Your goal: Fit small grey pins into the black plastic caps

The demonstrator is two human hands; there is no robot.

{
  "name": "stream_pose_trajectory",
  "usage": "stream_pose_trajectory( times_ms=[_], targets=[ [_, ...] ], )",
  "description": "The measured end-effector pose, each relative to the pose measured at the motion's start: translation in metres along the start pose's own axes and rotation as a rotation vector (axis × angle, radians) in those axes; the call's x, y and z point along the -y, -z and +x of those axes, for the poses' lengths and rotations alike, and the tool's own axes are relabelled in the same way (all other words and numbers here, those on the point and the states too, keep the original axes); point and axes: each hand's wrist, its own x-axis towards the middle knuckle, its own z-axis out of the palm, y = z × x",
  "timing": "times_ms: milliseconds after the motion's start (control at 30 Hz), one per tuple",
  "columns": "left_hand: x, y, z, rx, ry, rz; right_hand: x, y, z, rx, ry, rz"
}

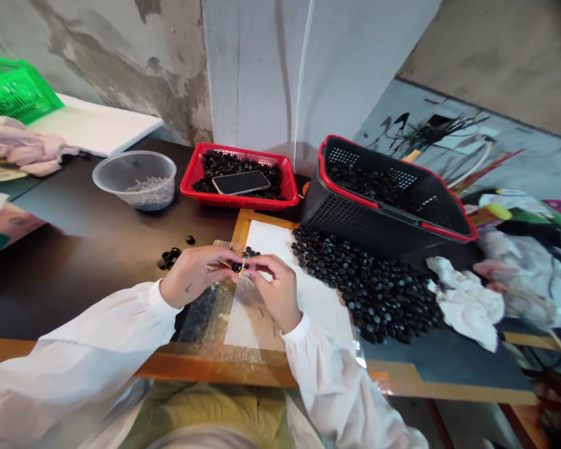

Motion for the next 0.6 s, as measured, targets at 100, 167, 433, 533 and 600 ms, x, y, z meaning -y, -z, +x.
stream_pose_trajectory(
  times_ms=[100, 167, 433, 533, 600],
  targets=[
    [-0.0014, -0.0002, -0.0005, -0.026, 0.031, -0.017, 0.0023, 0.0004, -0.0011, 0.008, 0.065, -0.052],
    [-0.0032, 0.0005, 0.0006, -0.056, -0.01, 0.008, 0.0036, 0.0002, -0.0019, 0.006, 0.091, -0.071],
    [0.0006, 0.0009, -0.0006, -0.062, -0.07, -0.015, 0.0026, -0.004, -0.0055, 0.024, -0.017, 0.015],
    [0.0016, 0.0005, -0.0015, -0.089, -0.086, -0.004, 0.0002, -0.0059, -0.0068, 0.021, -0.077, 0.066],
    [0.0005, 0.0003, -0.0012, -0.106, -0.079, -0.009, -0.001, -0.0067, -0.0073, 0.006, -0.09, 0.084]
  ],
)
